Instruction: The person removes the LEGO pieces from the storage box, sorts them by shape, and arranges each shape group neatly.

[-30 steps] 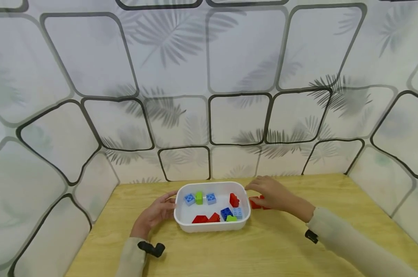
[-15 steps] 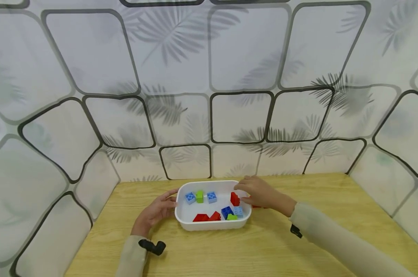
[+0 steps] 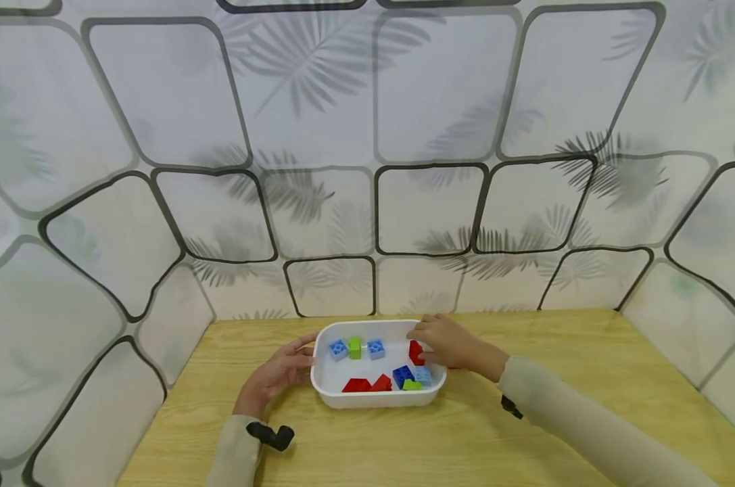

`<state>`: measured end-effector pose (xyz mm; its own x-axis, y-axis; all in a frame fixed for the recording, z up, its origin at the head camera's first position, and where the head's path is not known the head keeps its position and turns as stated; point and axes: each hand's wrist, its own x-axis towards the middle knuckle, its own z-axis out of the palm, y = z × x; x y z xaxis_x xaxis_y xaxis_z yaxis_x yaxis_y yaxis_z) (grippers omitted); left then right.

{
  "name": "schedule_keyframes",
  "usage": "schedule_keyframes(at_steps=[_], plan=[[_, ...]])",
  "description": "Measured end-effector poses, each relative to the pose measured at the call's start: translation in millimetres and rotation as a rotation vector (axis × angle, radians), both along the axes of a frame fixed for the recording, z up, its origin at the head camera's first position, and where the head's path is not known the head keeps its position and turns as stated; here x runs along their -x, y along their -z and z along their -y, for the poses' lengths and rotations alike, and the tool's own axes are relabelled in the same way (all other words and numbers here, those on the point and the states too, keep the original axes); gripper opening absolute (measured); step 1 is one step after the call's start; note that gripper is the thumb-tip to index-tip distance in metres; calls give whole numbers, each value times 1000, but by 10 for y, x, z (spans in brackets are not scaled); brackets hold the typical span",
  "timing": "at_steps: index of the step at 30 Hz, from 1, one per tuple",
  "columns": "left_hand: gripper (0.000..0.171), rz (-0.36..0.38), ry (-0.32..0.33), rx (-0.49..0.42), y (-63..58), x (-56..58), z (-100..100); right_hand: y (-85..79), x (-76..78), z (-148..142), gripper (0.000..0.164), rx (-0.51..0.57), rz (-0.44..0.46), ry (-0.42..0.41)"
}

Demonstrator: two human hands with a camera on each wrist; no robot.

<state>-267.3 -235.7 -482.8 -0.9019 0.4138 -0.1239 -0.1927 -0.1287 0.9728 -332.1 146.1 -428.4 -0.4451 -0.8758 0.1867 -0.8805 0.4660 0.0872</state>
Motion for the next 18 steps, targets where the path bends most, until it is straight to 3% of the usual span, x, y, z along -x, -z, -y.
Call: schedule_keyframes(at_steps=[6,18], plan=[[68,2,3,5,-3,-10,-6,61,14,12,31,-11,-41,-12],[68,-1,-6,27,6,7,-1,62,-23,162,29,13,-1,-19]])
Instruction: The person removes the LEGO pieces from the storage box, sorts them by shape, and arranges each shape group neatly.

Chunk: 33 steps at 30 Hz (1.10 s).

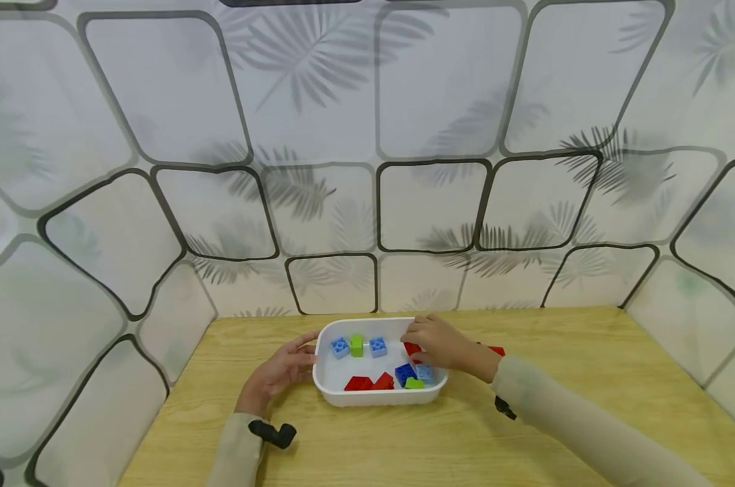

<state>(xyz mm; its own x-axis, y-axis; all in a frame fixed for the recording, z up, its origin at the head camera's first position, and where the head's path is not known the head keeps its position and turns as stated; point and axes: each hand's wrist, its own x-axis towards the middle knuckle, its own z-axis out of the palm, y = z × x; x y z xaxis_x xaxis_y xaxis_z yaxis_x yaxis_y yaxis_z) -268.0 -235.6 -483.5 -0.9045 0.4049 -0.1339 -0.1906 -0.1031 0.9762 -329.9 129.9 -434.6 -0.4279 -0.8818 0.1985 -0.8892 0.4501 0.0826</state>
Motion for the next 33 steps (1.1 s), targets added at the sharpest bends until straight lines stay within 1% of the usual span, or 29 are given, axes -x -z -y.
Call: schedule_keyframes(at_steps=[11,18,25,29,33], plan=[[68,5,1,-4,19,6,-18,-43,-84,45,24,86,3,-19],[68,0,-6,-21,2,12,8,-142,-108,40,22,165,-50,-58],[69,9,-12,-1,-27,15,-21,-281,-144,-52,24,277,-119,-86],[69,20,-24,29,-63,-8,-38,-356,-154,-168,25,311,-129,-39],[69,28,-38,44,-109,-23,-48,-399,-119,-336,25,331,-102,20]])
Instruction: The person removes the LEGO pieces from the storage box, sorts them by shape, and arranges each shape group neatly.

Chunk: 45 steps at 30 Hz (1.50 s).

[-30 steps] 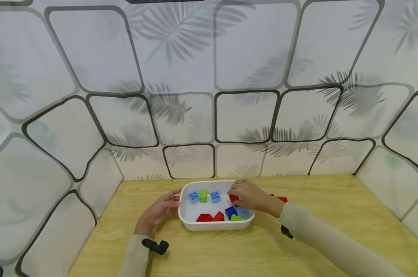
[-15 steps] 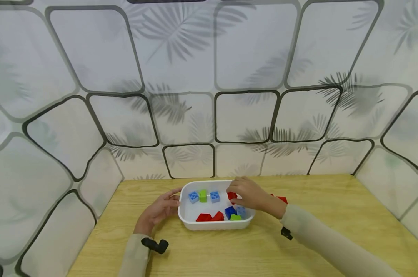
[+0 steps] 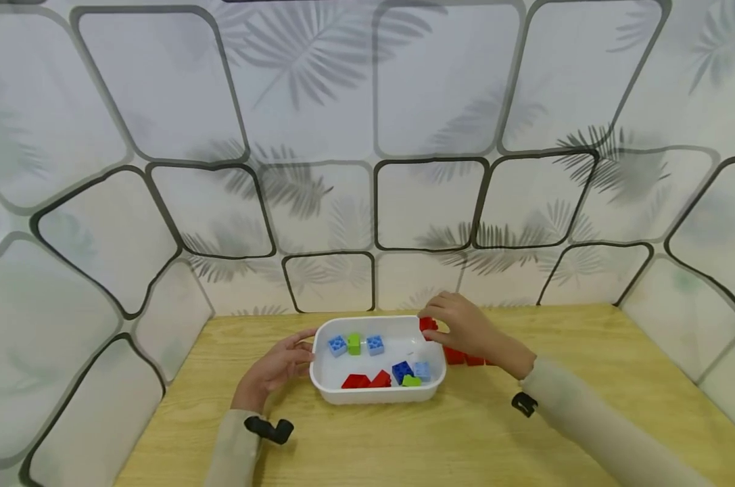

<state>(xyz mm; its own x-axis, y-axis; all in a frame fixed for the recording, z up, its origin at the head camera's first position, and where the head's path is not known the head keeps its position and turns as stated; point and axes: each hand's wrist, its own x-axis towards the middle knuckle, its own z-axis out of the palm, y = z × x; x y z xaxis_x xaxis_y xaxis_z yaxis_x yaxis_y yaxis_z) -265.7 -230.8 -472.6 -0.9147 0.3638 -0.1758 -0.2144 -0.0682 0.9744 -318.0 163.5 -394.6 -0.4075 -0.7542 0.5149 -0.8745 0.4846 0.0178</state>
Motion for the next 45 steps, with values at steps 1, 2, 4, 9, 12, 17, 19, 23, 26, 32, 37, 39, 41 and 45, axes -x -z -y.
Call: schedule_keyframes(at_steps=[1,2,4,9,12,17,19,23,26,32,37,39,41,45], plan=[[69,0,-2,3,-13,-4,-1,-4,12,-51,26,6,5,9],[69,-2,-3,3,-23,-9,-4,-3,22,-102,27,12,6,17],[69,-5,-4,10,-32,-15,-5,0,35,-209,27,20,4,35],[69,-13,-2,20,-34,-22,11,21,55,-466,26,18,-35,59],[71,-17,1,18,-28,-20,24,44,68,-611,26,14,-63,71],[70,-17,2,10,-14,10,44,78,87,-832,23,-19,-78,128],[70,-15,-5,8,-16,21,48,93,92,-907,22,-34,-70,156],[70,-14,-12,13,-19,33,55,139,90,-1030,20,-52,-57,193],[70,-11,-13,14,-18,33,57,194,79,-1105,21,-56,-58,207],[68,-16,4,1,-2,25,38,294,17,-1238,21,-81,-40,249],[70,-15,12,1,9,24,18,373,-16,-1324,21,-104,-6,308],[70,-11,5,0,12,24,8,406,-16,-1348,21,-112,3,327],[70,-13,6,2,14,25,2,435,-15,-1367,21,-125,19,346],[70,-11,5,7,6,23,1,501,1,-1399,21,-150,48,383]])
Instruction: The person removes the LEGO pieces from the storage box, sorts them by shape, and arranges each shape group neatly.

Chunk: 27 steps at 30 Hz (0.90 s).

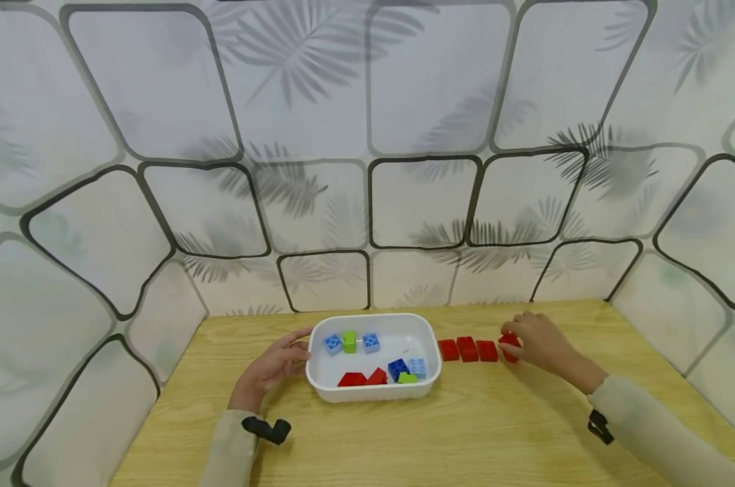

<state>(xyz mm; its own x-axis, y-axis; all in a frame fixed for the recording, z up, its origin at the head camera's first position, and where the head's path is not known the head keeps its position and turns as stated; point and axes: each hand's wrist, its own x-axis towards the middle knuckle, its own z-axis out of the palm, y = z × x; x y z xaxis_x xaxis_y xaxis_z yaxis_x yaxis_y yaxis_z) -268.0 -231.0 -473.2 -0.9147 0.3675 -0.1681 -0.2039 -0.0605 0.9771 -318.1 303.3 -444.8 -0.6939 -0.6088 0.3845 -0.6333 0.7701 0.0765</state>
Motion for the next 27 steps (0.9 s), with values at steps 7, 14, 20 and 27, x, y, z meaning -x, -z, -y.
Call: schedule_keyframes(at_steps=[7,14,20,27], plan=[[69,-9,8,-15,-1,-18,-2,93,40,-27,21,-1,-6,24],[69,-11,8,-17,0,-23,1,68,25,10,19,-1,15,82],[69,-16,16,-19,16,-17,3,90,37,20,19,16,-6,97],[70,-19,20,-22,14,-19,5,214,68,-6,26,30,-118,100]])
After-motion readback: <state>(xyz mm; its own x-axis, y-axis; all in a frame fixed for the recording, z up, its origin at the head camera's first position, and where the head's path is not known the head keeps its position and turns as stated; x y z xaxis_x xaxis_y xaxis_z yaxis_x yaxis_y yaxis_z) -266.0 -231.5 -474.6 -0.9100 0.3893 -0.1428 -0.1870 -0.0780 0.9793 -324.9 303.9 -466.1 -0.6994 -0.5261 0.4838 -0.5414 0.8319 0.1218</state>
